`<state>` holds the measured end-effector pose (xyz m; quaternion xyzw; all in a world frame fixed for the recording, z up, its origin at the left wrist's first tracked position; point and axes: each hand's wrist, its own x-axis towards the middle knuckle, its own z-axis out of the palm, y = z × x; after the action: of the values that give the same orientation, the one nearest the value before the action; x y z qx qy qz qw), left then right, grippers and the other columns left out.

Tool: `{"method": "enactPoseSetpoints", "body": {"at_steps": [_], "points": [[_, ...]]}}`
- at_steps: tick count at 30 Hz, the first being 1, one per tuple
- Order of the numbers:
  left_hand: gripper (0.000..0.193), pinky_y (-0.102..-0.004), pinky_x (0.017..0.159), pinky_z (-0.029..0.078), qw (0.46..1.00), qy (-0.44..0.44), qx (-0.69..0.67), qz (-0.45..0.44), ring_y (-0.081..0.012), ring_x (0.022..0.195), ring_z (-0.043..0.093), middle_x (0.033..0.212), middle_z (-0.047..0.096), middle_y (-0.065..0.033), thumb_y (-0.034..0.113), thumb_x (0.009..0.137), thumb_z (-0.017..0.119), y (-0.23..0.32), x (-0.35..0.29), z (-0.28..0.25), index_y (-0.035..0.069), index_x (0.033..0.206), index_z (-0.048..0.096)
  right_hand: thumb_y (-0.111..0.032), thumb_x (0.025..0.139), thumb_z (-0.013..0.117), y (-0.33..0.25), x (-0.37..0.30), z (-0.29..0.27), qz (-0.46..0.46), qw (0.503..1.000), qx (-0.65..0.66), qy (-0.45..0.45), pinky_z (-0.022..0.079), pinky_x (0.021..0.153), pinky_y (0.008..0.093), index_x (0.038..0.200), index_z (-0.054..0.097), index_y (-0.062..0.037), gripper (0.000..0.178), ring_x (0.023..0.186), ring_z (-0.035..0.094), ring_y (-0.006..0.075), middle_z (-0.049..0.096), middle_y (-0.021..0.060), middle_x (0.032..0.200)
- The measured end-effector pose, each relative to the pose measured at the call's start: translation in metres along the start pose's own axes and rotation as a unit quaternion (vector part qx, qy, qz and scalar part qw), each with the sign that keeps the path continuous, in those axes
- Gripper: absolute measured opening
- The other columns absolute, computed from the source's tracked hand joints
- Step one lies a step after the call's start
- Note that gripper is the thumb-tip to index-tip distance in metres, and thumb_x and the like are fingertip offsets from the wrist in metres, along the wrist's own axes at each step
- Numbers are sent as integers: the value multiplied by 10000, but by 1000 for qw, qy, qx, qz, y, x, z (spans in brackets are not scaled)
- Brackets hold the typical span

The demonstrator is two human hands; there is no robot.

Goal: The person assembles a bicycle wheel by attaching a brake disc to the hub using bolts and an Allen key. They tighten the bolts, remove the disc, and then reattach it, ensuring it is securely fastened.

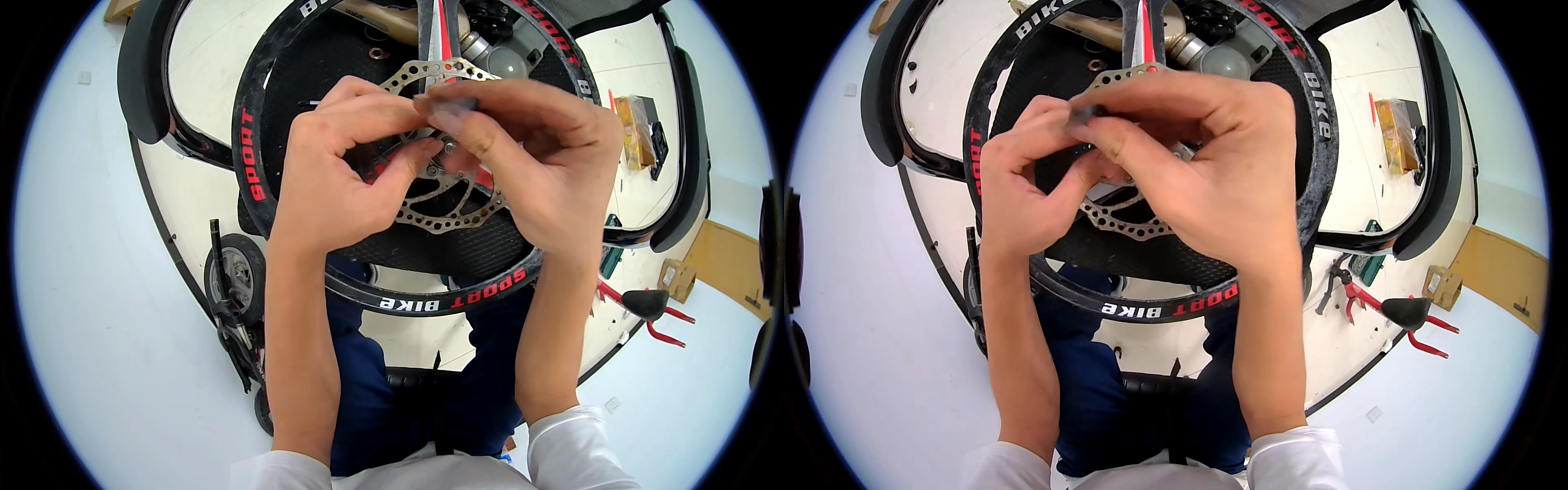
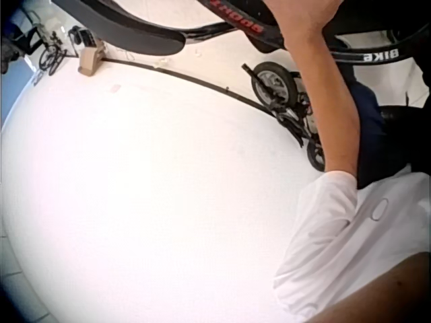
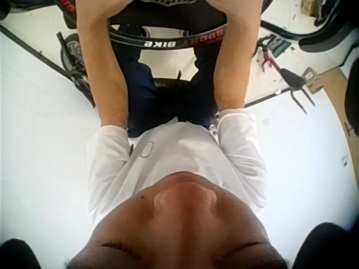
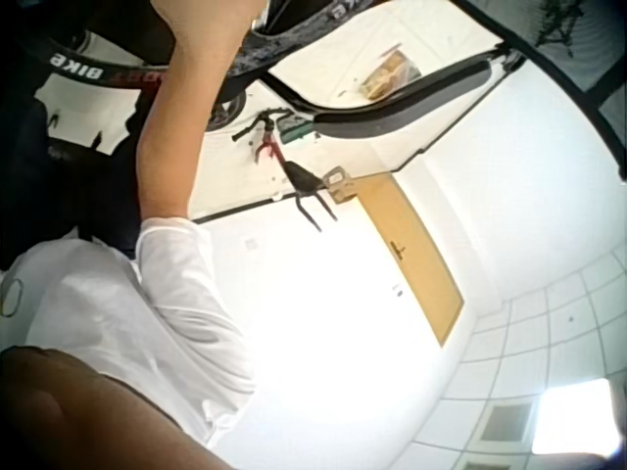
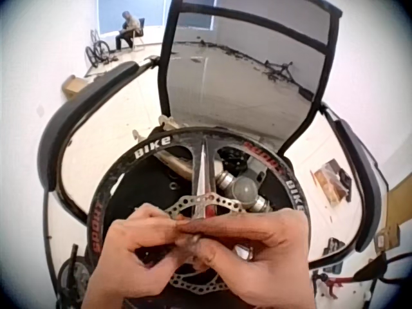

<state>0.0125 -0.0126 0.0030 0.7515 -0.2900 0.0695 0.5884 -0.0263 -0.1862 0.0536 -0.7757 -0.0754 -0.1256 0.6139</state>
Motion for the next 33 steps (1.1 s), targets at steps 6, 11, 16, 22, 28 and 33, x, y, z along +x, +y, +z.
{"method": "enactPoseSetpoints", "body": {"at_steps": [6,11,16,22,28,33], "points": [[249,-268,644,504,997,8,-56,-55,-163,715,648,755,701,-85,-61,727,776,5,-5,2,41,953,796,-14,894,714,-15,1,-5,-28,985,-147,-88,444,470,151,1077,753,16,190,570,609,36,781,85,945],[241,-246,599,487,999,3,-13,-33,-135,658,630,758,692,-64,-25,710,821,3,-4,3,51,938,801,-44,835,798,-18,2,3,85,995,-50,6,519,519,176,974,731,47,178,663,701,85,773,126,897],[254,-244,691,479,996,21,-36,-73,-115,760,627,830,691,-45,-73,683,823,6,0,3,-12,920,757,-31,845,799,-6,1,3,26,1000,3,5,588,604,212,950,741,72,158,717,735,125,770,140,893],[204,-307,749,529,997,10,-56,-45,-208,821,670,870,741,-104,-13,732,803,2,1,-1,15,933,787,-17,879,763,-11,-1,9,57,998,-27,15,559,636,210,1111,759,28,237,720,706,105,780,116,949],[185,-282,687,506,994,-16,-94,-62,-173,741,647,810,708,-96,-48,752,770,-1,-2,-6,9,928,786,-62,908,747,-5,-1,4,-23,986,-146,-73,521,641,203,1082,772,20,194,701,660,60,784,80,926],[200,-225,574,440,996,26,-34,-79,-92,626,582,725,647,-46,38,691,861,4,2,1,20,874,784,-74,845,813,-13,0,6,11,989,-149,-15,452,503,173,1035,777,11,211,599,617,19,752,47,773]]}}
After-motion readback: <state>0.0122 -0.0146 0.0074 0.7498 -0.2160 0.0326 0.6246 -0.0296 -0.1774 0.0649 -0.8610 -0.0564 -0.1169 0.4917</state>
